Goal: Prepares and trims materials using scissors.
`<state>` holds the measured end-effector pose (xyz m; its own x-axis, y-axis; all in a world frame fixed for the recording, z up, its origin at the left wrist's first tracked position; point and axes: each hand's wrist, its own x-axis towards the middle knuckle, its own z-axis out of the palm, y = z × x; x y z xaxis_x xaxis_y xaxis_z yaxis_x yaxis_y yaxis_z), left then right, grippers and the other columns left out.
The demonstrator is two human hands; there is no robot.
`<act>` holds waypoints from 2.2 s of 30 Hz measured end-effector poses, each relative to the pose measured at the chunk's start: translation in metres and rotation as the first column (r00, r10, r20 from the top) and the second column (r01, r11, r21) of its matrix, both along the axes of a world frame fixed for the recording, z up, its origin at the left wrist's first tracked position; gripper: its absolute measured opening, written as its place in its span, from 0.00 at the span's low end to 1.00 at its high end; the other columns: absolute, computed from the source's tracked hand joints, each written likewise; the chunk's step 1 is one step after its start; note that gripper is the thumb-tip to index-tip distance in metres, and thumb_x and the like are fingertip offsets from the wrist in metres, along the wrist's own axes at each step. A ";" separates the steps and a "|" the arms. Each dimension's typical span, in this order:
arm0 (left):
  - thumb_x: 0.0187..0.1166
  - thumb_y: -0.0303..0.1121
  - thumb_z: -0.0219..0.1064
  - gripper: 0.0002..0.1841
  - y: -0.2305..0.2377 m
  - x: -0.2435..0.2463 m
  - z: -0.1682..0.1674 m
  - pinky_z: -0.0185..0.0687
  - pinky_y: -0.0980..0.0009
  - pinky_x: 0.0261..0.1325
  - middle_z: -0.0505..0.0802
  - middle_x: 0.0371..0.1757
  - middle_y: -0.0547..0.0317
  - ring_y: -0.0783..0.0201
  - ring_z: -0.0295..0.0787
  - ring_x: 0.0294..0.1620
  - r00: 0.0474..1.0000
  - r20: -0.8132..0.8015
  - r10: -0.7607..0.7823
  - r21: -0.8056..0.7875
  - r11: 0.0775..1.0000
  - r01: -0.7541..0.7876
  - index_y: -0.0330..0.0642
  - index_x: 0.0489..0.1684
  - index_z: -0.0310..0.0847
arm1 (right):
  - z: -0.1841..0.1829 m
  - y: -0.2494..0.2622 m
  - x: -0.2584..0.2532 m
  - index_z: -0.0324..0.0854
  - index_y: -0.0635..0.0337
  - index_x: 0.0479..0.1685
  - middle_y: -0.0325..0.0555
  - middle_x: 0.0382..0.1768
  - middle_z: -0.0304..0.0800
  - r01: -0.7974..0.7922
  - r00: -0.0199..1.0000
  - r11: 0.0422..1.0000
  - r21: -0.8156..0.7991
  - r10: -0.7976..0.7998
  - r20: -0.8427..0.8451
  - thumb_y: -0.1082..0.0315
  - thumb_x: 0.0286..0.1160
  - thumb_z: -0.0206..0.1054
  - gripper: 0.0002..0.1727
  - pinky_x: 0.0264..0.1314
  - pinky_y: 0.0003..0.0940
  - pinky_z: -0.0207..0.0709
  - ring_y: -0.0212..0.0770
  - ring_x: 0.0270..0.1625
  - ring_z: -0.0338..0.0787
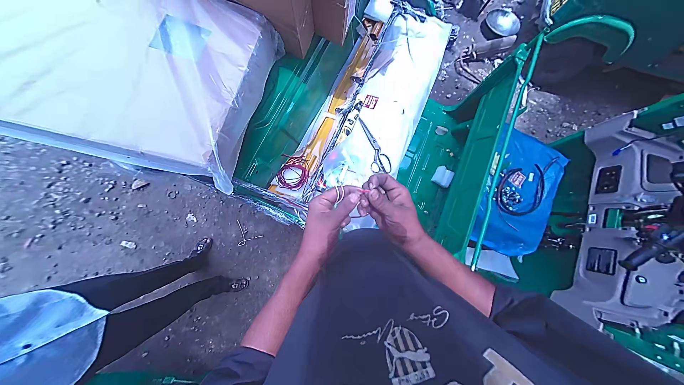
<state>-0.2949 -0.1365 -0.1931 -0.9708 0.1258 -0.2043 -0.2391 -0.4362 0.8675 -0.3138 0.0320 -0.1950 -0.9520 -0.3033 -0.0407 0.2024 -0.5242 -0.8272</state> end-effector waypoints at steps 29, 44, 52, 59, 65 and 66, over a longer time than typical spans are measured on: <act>0.71 0.19 0.74 0.06 -0.021 0.022 -0.004 0.75 0.77 0.22 0.93 0.33 0.49 0.71 0.78 0.20 0.988 0.089 0.130 -0.020 0.992 -0.128 0.33 0.42 0.94 | -0.002 -0.010 0.033 0.81 0.64 0.53 0.56 0.47 0.90 -0.014 0.993 0.993 0.113 0.001 0.118 0.70 0.85 0.61 0.08 0.53 0.43 0.89 0.45 0.45 0.93; 0.71 0.27 0.79 0.10 -0.019 0.030 -0.006 0.82 0.74 0.25 0.95 0.40 0.56 0.68 0.84 0.24 0.979 -0.172 0.111 -0.388 0.906 -0.171 0.40 0.48 0.96 | 0.002 -0.010 0.040 0.79 0.67 0.51 0.61 0.46 0.92 -0.004 0.992 0.992 0.127 -0.012 0.128 0.71 0.85 0.60 0.08 0.55 0.44 0.90 0.47 0.45 0.95; 0.72 0.28 0.79 0.08 -0.018 0.031 -0.006 0.84 0.74 0.29 0.96 0.39 0.59 0.68 0.86 0.26 0.969 -0.231 0.089 -0.437 0.880 -0.185 0.43 0.46 0.96 | 0.002 -0.008 0.044 0.79 0.67 0.50 0.61 0.47 0.91 -0.023 0.993 0.993 0.120 0.009 0.120 0.72 0.84 0.61 0.07 0.56 0.47 0.90 0.49 0.46 0.95; 0.74 0.28 0.75 0.04 -0.016 0.033 -0.011 0.87 0.70 0.40 0.93 0.40 0.60 0.65 0.88 0.39 0.961 -0.272 0.048 -0.447 0.878 -0.170 0.44 0.40 0.95 | -0.001 -0.007 0.049 0.80 0.63 0.51 0.56 0.53 0.87 0.031 0.997 0.986 0.165 -0.042 0.063 0.71 0.83 0.63 0.06 0.54 0.45 0.89 0.47 0.48 0.91; 0.79 0.28 0.69 0.04 -0.007 0.036 -0.012 0.73 0.77 0.24 0.88 0.32 0.59 0.71 0.74 0.21 0.996 -0.086 0.005 -0.178 0.984 -0.020 0.41 0.40 0.91 | 0.007 -0.001 0.047 0.77 0.64 0.69 0.54 0.43 0.87 0.094 0.995 0.961 0.259 -0.083 -0.052 0.79 0.77 0.65 0.20 0.46 0.38 0.87 0.43 0.41 0.88; 0.80 0.28 0.69 0.04 -0.006 0.035 -0.012 0.74 0.77 0.25 0.87 0.31 0.59 0.72 0.74 0.21 0.998 -0.068 0.002 -0.136 0.991 -0.011 0.41 0.41 0.90 | 0.006 0.000 0.047 0.83 0.67 0.60 0.54 0.43 0.89 0.109 0.993 0.959 0.263 -0.095 -0.065 0.79 0.78 0.66 0.14 0.47 0.38 0.88 0.42 0.41 0.89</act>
